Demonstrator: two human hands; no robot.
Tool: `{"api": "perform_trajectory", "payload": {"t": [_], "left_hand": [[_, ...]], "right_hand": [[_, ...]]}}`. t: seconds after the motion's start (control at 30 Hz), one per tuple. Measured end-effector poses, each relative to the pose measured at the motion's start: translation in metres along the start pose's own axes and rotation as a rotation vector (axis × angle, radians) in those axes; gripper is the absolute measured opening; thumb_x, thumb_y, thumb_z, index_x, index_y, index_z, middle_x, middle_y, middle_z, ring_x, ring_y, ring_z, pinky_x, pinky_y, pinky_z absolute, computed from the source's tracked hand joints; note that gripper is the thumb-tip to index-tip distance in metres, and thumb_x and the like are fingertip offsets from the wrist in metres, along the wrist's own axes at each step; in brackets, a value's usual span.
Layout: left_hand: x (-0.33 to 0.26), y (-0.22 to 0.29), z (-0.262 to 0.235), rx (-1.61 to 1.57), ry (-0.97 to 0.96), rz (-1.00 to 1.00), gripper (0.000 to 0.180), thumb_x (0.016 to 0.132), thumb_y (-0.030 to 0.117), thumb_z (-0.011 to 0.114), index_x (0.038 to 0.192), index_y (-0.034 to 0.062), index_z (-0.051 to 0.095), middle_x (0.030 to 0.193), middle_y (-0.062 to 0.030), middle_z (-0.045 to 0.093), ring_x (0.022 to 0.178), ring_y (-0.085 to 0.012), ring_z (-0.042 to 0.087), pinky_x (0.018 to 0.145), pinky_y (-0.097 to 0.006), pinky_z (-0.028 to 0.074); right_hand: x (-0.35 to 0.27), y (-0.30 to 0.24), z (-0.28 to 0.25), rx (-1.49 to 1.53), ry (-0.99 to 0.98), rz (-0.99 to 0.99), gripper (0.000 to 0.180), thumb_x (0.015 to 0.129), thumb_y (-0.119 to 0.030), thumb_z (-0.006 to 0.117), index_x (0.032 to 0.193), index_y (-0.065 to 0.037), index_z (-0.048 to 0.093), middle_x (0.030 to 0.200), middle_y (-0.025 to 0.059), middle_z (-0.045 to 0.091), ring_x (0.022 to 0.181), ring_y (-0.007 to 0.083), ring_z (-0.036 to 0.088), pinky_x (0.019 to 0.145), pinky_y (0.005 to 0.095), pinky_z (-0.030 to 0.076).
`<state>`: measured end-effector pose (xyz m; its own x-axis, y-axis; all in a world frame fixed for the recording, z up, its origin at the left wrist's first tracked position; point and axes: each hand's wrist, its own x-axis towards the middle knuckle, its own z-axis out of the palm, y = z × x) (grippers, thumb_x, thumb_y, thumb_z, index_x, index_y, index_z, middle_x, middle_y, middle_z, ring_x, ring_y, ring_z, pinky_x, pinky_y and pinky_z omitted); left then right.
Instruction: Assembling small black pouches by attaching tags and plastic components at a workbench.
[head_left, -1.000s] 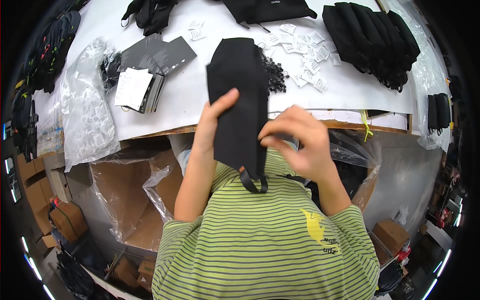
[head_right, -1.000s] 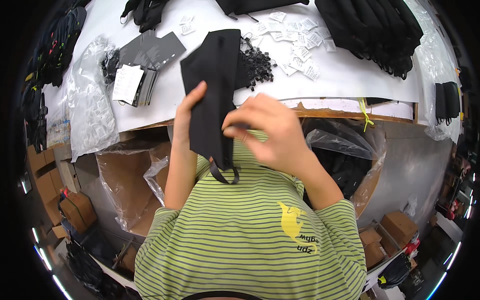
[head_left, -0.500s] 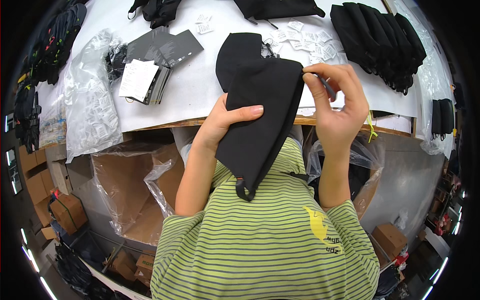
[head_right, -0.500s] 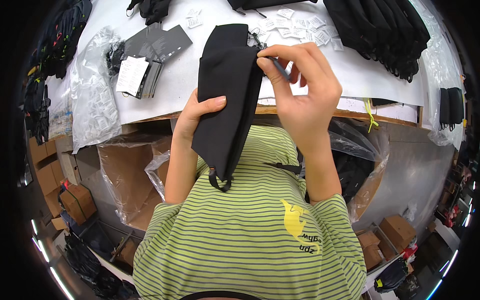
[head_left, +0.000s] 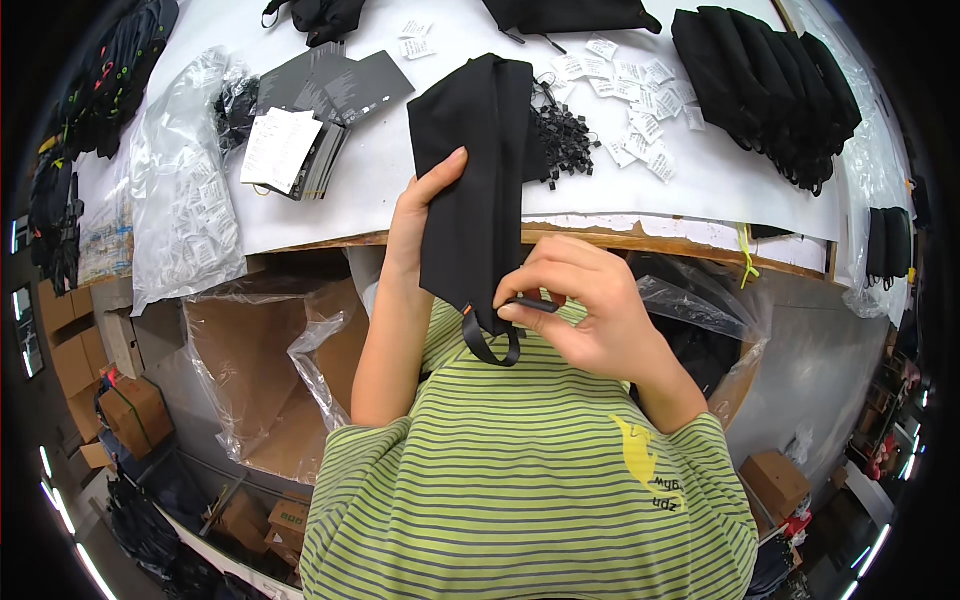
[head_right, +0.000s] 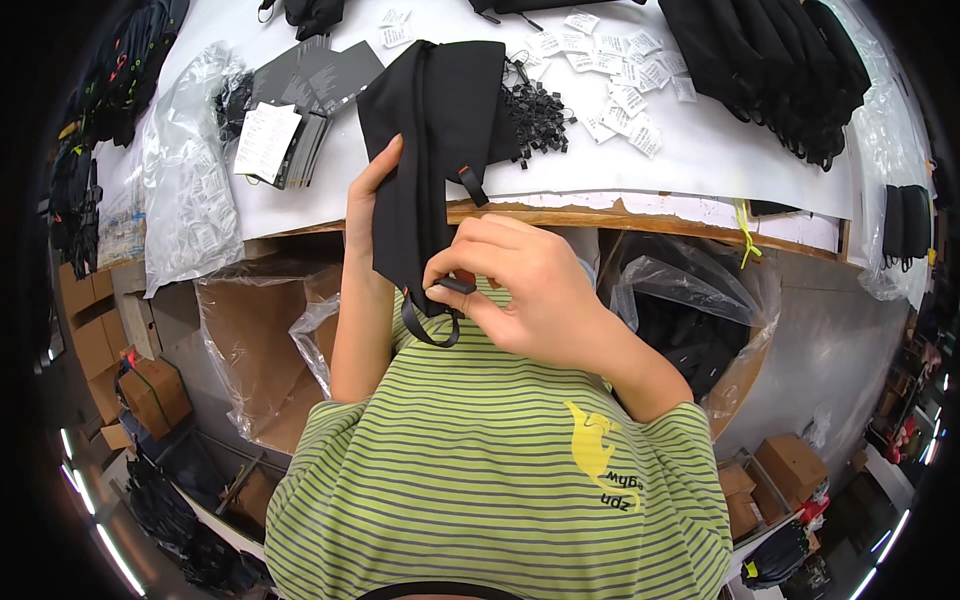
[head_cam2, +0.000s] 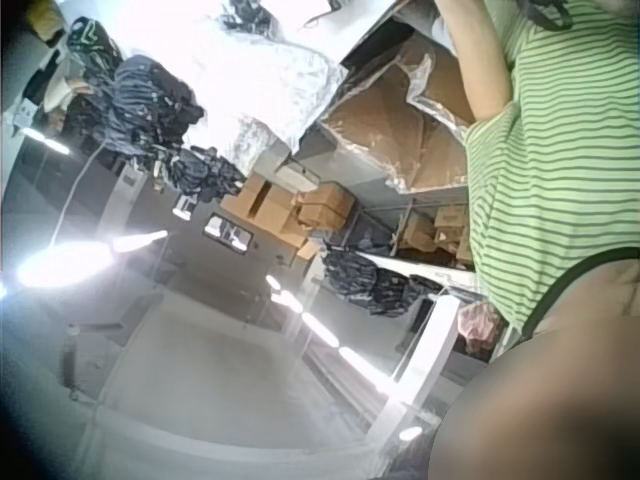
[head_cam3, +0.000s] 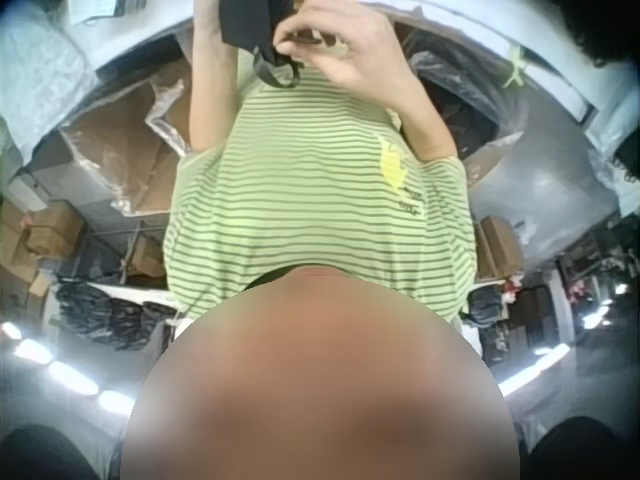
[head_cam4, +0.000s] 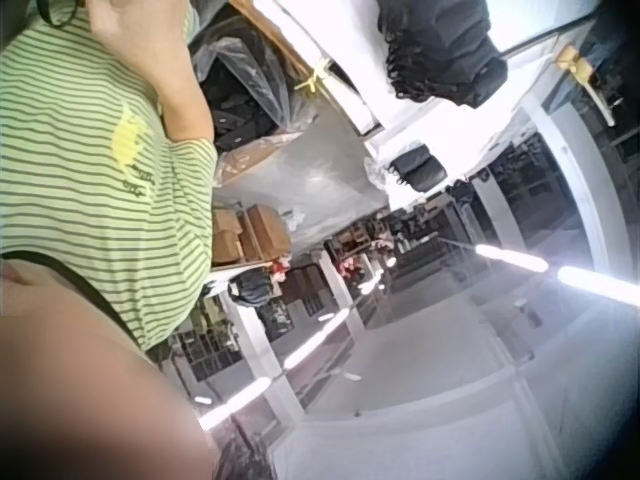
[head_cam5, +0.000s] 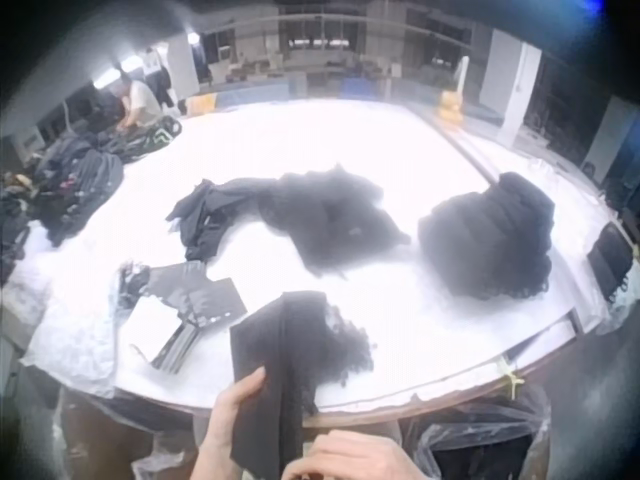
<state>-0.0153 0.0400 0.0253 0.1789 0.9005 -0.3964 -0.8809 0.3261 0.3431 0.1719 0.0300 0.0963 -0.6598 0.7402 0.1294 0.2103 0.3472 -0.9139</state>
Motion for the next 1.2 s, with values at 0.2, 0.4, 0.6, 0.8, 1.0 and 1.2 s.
{"api": "perform_trajectory", "payload": {"t": [0.2,0.4,0.6,0.8,1.0,1.2], "left_hand": [[-0.002,0.001,-0.002,0.094,0.062,0.072,0.023,0.091,0.016,0.060,0.107,-0.0005,0.061,0.090,-0.0088,0.069,0.073,-0.0163,0.068,0.063,-0.027,0.057],[-0.023,-0.019,0.026,0.289,0.260,0.206,0.038,0.096,0.022,0.053,0.125,-0.0001,0.048,0.117,-0.0096,0.058,0.104,-0.0167,0.059,0.084,-0.032,0.052],[-0.039,-0.017,-0.012,0.760,0.159,0.483,0.055,0.093,0.022,0.059,0.138,0.0026,0.033,0.137,-0.0111,0.041,0.117,-0.0257,0.050,0.090,-0.037,0.047],[-0.049,0.011,-0.017,1.078,-0.085,0.541,0.068,0.079,0.008,0.074,0.139,0.0046,0.041,0.127,-0.0099,0.051,0.107,-0.0206,0.054,0.091,-0.031,0.044],[-0.047,0.014,-0.002,1.296,-0.146,0.644,0.037,0.075,0.007,0.074,0.111,0.0008,0.065,0.107,-0.0094,0.060,0.098,-0.0187,0.058,0.083,-0.028,0.046],[-0.041,0.014,-0.007,1.346,-0.169,0.704,0.015,0.077,0.004,0.068,0.091,-0.0016,0.065,0.095,-0.0097,0.060,0.089,-0.0197,0.058,0.081,-0.028,0.045]], "right_hand": [[-0.001,0.005,-0.008,-0.267,0.193,-0.080,0.028,0.070,-0.007,0.075,0.097,-0.006,0.066,0.104,0.0083,0.056,0.093,0.0234,0.052,0.077,0.0307,0.043],[-0.003,0.011,0.003,-0.668,0.080,-0.191,0.054,0.062,-0.016,0.077,0.114,-0.020,0.063,0.114,0.0038,0.054,0.110,0.0246,0.051,0.091,0.0402,0.043],[-0.002,0.025,-0.018,-0.160,0.221,-0.107,0.043,0.071,-0.002,0.070,0.113,-0.009,0.061,0.099,0.0083,0.063,0.080,0.0225,0.064,0.069,0.0291,0.052],[-0.015,0.026,-0.034,0.433,0.207,0.148,0.031,0.081,-0.003,0.066,0.111,0.000,0.058,0.104,0.0073,0.062,0.096,0.0133,0.058,0.087,0.0266,0.045],[-0.019,0.035,-0.046,0.403,0.183,0.194,0.027,0.083,-0.006,0.065,0.110,0.000,0.062,0.103,0.0062,0.064,0.090,0.0112,0.060,0.080,0.0236,0.047],[-0.026,0.031,-0.064,0.116,-0.036,0.360,0.027,0.078,-0.010,0.070,0.105,-0.008,0.073,0.104,0.0096,0.068,0.064,0.0066,0.058,0.056,0.0187,0.043]]}}
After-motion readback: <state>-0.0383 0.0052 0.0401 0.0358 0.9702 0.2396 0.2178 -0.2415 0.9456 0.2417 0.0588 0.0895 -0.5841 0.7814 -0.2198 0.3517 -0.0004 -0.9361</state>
